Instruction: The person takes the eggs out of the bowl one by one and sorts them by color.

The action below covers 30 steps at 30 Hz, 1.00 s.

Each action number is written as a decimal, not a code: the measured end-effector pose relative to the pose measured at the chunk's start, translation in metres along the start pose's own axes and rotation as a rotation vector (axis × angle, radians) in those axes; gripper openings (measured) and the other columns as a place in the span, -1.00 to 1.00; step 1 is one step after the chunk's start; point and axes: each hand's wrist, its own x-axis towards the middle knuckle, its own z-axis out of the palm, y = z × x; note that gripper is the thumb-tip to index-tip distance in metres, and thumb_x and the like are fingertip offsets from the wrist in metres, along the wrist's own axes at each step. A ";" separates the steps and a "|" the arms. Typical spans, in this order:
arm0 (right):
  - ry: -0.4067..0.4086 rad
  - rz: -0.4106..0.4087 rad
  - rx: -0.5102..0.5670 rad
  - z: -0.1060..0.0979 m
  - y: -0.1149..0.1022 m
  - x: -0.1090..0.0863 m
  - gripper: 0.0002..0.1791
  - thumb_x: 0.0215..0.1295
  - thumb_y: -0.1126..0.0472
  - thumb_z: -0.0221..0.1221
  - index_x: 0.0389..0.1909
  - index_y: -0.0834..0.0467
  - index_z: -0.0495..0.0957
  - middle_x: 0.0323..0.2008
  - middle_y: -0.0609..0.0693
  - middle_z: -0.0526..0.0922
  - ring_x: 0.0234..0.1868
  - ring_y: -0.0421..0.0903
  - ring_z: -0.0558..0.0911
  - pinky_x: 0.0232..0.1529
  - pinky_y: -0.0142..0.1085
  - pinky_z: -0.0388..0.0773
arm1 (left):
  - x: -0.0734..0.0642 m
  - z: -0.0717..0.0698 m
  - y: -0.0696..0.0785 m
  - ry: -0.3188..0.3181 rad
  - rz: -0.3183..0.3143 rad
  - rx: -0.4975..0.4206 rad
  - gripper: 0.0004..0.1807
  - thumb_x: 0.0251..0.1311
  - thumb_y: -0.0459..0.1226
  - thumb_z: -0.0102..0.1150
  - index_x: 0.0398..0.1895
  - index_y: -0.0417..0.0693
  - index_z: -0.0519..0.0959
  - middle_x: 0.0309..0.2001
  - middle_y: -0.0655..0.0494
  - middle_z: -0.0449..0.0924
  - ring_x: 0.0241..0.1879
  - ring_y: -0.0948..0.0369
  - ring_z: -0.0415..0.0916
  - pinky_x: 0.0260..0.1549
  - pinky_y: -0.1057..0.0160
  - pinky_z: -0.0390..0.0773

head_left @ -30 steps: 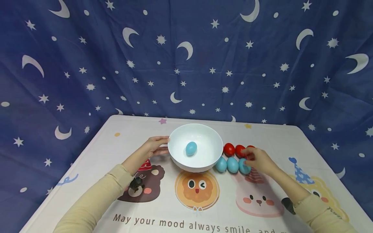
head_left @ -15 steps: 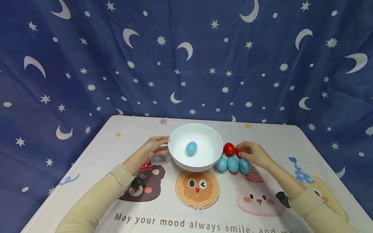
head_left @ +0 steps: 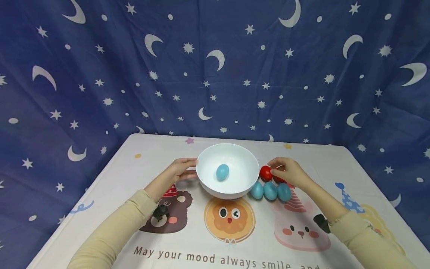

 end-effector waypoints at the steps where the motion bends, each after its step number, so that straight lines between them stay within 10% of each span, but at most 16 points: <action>1: -0.001 -0.007 -0.005 0.000 -0.002 0.002 -0.74 0.22 0.35 0.16 -0.08 0.36 0.54 -0.17 0.29 0.62 -0.20 0.12 0.61 -0.16 -0.12 0.75 | 0.000 0.000 0.000 0.000 0.000 -0.001 -0.50 0.34 -0.26 0.04 0.33 -0.14 0.30 0.21 -0.18 0.35 -0.41 0.27 0.60 -0.21 0.31 0.75; 30: -0.100 -0.150 -0.017 0.032 -0.063 0.050 -0.71 0.18 0.36 0.21 -0.08 0.37 0.55 -0.21 0.22 0.64 -0.16 0.11 0.62 -0.10 -0.15 0.73 | 0.001 0.000 0.000 0.036 -0.023 -0.001 -0.52 0.32 -0.26 0.08 0.30 -0.09 0.37 0.25 -0.19 0.36 -0.32 0.22 0.62 -0.21 0.29 0.75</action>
